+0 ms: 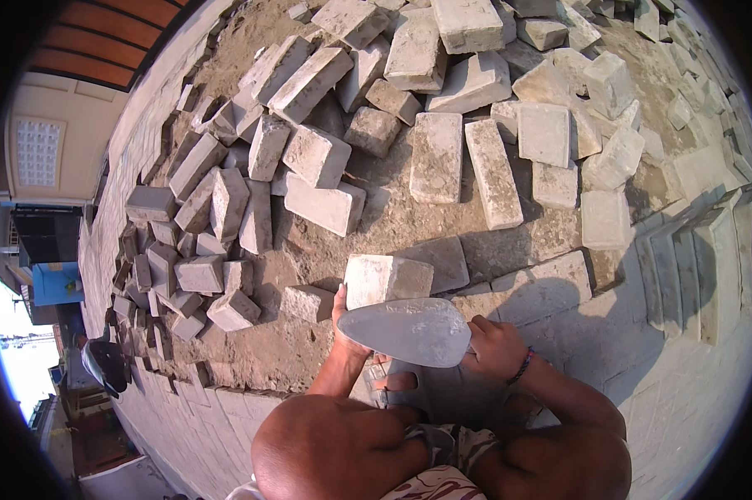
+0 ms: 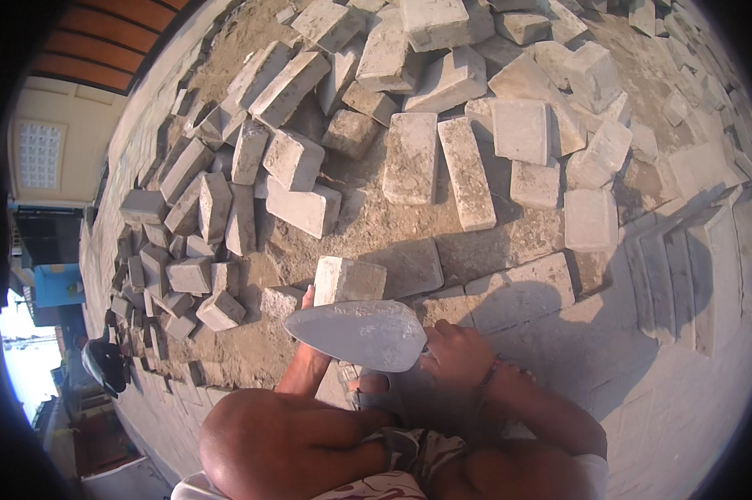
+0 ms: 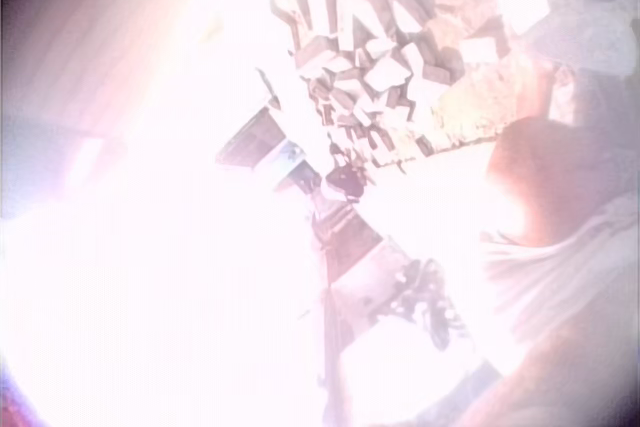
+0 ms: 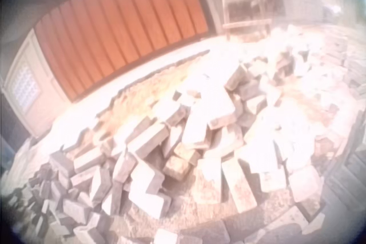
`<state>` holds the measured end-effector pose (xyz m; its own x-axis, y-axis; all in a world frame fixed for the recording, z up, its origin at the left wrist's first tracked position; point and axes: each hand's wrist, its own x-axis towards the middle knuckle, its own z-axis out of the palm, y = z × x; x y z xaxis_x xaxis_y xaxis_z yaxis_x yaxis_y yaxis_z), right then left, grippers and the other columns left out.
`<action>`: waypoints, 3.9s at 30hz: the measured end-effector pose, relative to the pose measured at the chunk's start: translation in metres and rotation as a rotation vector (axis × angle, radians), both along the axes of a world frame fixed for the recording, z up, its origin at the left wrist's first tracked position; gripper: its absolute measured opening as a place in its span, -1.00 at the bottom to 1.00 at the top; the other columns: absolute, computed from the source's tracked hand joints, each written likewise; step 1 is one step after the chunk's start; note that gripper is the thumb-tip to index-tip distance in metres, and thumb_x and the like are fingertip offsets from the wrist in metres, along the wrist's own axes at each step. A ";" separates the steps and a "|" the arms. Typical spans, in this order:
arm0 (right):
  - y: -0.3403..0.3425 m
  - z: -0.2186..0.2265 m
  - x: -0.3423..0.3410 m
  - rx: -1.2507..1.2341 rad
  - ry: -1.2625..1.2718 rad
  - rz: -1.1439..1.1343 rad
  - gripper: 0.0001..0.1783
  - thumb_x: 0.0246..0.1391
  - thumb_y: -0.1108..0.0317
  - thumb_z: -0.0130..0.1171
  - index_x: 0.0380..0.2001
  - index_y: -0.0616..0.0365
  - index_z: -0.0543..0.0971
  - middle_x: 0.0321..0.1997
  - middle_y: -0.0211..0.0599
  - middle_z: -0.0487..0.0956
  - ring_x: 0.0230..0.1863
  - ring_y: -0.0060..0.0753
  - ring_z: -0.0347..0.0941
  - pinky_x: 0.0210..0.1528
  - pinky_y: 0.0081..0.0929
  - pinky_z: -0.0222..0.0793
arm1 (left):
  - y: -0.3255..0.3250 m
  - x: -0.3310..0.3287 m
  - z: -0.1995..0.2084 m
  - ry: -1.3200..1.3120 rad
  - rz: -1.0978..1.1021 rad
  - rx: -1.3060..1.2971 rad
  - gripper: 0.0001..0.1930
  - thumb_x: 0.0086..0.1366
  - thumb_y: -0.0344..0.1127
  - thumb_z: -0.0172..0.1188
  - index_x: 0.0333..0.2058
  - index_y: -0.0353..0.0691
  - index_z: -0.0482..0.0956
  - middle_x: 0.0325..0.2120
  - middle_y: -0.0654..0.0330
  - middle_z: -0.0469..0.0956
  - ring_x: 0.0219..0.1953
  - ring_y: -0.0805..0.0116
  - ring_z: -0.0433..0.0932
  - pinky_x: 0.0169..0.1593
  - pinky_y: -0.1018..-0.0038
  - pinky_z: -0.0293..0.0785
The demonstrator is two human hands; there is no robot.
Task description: The person repeatedly picks up rectangular bricks from a pile, uses a trowel to scrape and wipe their surfaces, and places them back into the pile. The person handles bricks one at a time, turning them over to clean different sides.
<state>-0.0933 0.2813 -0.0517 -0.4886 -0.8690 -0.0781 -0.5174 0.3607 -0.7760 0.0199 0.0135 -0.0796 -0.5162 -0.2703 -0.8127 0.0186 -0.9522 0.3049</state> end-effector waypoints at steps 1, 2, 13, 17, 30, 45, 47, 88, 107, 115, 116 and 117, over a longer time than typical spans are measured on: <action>-0.001 -0.008 -0.009 0.006 0.011 -0.072 -0.61 0.01 0.19 0.22 -0.17 0.24 0.49 -0.30 0.00 0.60 -0.37 0.11 0.57 -0.35 -0.05 0.49 | 0.001 -0.002 -0.001 0.019 0.029 0.016 -0.32 0.36 0.26 -0.18 0.23 -0.14 0.36 0.17 0.02 0.43 0.17 -0.10 0.40 0.26 -0.06 0.24; -0.004 -0.011 -0.017 0.007 0.017 -0.142 -0.61 0.00 0.19 0.22 -0.18 0.24 0.49 -0.28 -0.01 0.60 -0.38 0.11 0.57 -0.35 -0.06 0.49 | 0.001 0.001 0.000 0.012 0.024 -0.002 -0.32 0.36 0.25 -0.18 0.23 -0.14 0.36 0.16 0.03 0.44 0.16 -0.09 0.41 0.25 -0.06 0.25; 0.012 0.000 -0.010 0.065 0.046 -0.007 -0.66 0.06 0.12 0.15 -0.23 0.17 0.51 -0.38 -0.11 0.54 -0.47 0.09 0.54 -0.36 -0.08 0.49 | 0.003 0.001 -0.004 0.006 -0.081 -0.068 -0.34 0.34 0.20 -0.06 0.22 -0.18 0.35 0.13 0.04 0.47 0.12 -0.02 0.46 0.21 0.04 0.35; 0.013 -0.007 -0.054 0.150 -0.180 -0.309 -0.69 0.05 0.23 0.19 -0.21 0.20 0.50 -0.36 0.00 0.58 -0.37 0.12 0.55 -0.33 -0.12 0.47 | 0.005 -0.003 0.006 -0.001 -0.016 -0.100 -0.35 0.36 0.17 -0.10 0.24 -0.17 0.33 0.16 0.03 0.45 0.13 -0.01 0.45 0.21 0.04 0.35; 0.003 -0.040 -0.043 -0.102 -0.241 0.201 -0.68 -0.04 0.22 0.18 -0.25 0.20 0.50 -0.42 -0.01 0.57 -0.40 0.15 0.53 -0.32 -0.05 0.47 | 0.002 -0.025 0.040 0.119 -0.147 -0.195 -0.27 0.21 0.22 0.17 0.19 -0.19 0.38 0.00 0.06 0.54 -0.02 0.08 0.56 0.10 0.15 0.49; 0.152 -0.022 0.015 0.153 -0.264 -0.396 -0.65 0.01 0.18 0.14 -0.19 0.17 0.44 -0.39 0.03 0.56 -0.30 0.21 0.52 -0.25 0.00 0.42 | 0.036 -0.082 0.113 0.116 -0.807 -1.304 -0.19 0.04 -0.11 0.42 0.17 -0.39 0.24 -0.08 0.00 0.46 -0.03 0.21 0.47 0.06 0.27 0.42; 0.182 -0.011 0.043 0.216 -0.352 -0.538 -0.66 0.01 0.15 0.14 -0.22 0.15 0.48 -0.36 0.05 0.57 -0.29 0.17 0.54 -0.24 0.01 0.43 | 0.045 -0.108 0.135 0.179 -1.086 -1.490 -0.17 -0.01 -0.12 0.47 0.11 -0.42 0.22 -0.11 -0.02 0.48 -0.07 0.23 0.49 0.03 0.30 0.43; 0.317 0.129 -0.068 -0.702 0.317 -1.644 -0.36 0.16 0.29 0.18 0.23 0.42 0.33 0.19 0.07 0.44 0.22 -0.19 0.36 0.27 -0.29 0.19 | 0.355 -0.308 0.198 0.724 -1.407 -1.225 0.18 0.14 0.01 0.38 0.38 -0.46 -0.32 0.35 -0.29 -0.02 0.33 -0.05 0.16 0.30 0.15 0.18; 0.330 0.077 -0.037 -0.515 0.696 -1.813 -0.50 0.29 0.18 0.10 0.10 0.40 0.44 0.01 -0.10 0.56 -0.02 -0.27 0.46 0.09 -0.30 0.35 | -0.035 -0.126 0.126 -0.243 -2.044 -1.557 -0.26 0.28 -0.04 0.19 0.31 -0.29 0.16 0.05 -0.14 0.50 0.01 -0.12 0.54 0.10 0.10 0.44; 0.181 0.051 0.015 -0.294 -0.057 -1.311 -0.38 0.20 0.16 0.16 0.18 0.34 0.29 -0.18 -0.29 0.42 -0.15 -0.40 0.33 0.00 -0.34 0.27 | -0.122 -0.066 0.038 -0.343 -0.822 -0.644 -0.27 0.35 -0.02 0.15 0.31 -0.34 0.14 0.05 -0.26 0.44 0.00 -0.08 0.54 0.07 0.10 0.50; 0.169 0.050 0.017 -0.279 -0.087 -1.290 -0.38 0.19 0.15 0.16 0.18 0.33 0.30 -0.19 -0.29 0.42 -0.15 -0.39 0.33 -0.01 -0.34 0.27 | -0.127 -0.072 0.023 -0.230 -0.632 -0.489 -0.19 0.35 0.02 0.16 0.33 -0.39 0.02 0.12 -0.34 0.35 0.06 -0.23 0.48 0.12 -0.03 0.47; 0.158 0.050 0.019 -0.264 -0.118 -1.270 -0.38 0.18 0.15 0.17 0.17 0.32 0.30 -0.19 -0.30 0.42 -0.16 -0.38 0.34 -0.02 -0.34 0.28 | -0.133 -0.079 0.010 -0.100 -0.506 -0.363 -0.13 0.34 0.05 0.16 0.34 -0.42 -0.07 0.14 -0.37 0.31 0.10 -0.26 0.44 0.15 -0.04 0.44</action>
<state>-0.0743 0.4392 -0.0014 -0.9775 0.1969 -0.0751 0.1459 0.3751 -0.9154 -0.0595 -0.1193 -0.0700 -0.5790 -0.2803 -0.7656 -0.4522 -0.6710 0.5876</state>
